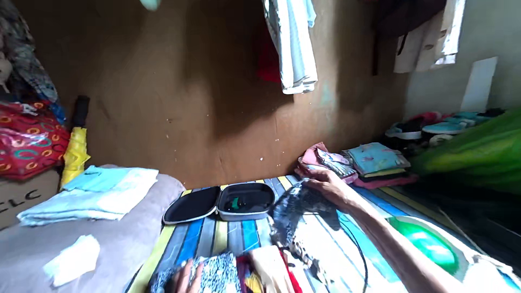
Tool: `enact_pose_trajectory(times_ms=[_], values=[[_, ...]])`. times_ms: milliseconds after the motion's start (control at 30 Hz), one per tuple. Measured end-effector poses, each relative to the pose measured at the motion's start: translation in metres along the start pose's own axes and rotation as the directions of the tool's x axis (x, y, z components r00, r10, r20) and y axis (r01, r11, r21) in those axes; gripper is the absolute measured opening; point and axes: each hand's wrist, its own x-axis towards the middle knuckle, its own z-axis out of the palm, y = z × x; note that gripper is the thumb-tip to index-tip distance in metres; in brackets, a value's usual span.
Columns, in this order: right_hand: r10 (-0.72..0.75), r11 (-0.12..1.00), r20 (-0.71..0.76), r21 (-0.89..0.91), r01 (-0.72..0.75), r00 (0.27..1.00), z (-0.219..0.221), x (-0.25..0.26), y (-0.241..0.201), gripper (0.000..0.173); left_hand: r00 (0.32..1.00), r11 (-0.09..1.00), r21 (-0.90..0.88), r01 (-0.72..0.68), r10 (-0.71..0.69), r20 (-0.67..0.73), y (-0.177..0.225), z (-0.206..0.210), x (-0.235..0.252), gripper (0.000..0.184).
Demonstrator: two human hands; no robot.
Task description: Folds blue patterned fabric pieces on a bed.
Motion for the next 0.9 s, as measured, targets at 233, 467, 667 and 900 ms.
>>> enact_pose_trajectory(times_ms=[233, 467, 667, 900], values=[[-0.072, 0.995, 0.339, 0.093, 0.043, 0.938, 0.099, -0.058, -0.100, 0.030, 0.982, 0.178, -0.982, 0.061, -0.188, 0.027, 0.128, -0.039, -0.025, 0.080], [-0.124, 0.906, 0.645, 0.384, -0.179, 0.754, 0.122, -0.091, -0.093, 0.016, 0.871, 0.467, -0.880, -0.086, -0.393, -0.294, 0.076, -0.072, -0.030, 0.030], [-0.371, 0.921, 0.683, 0.184, 0.343, 0.629, 0.141, -0.107, -0.083, 0.048, 0.773, 0.856, -0.417, -0.305, -0.034, -0.634, 0.043, -0.085, -0.040, 0.016], [-0.417, 0.813, 0.639, 0.580, -0.048, 0.647, 0.183, -0.127, -0.059, 0.041, 0.856, 0.911, -0.323, -0.255, 0.057, -0.514, 0.063, -0.106, -0.043, 0.035]])
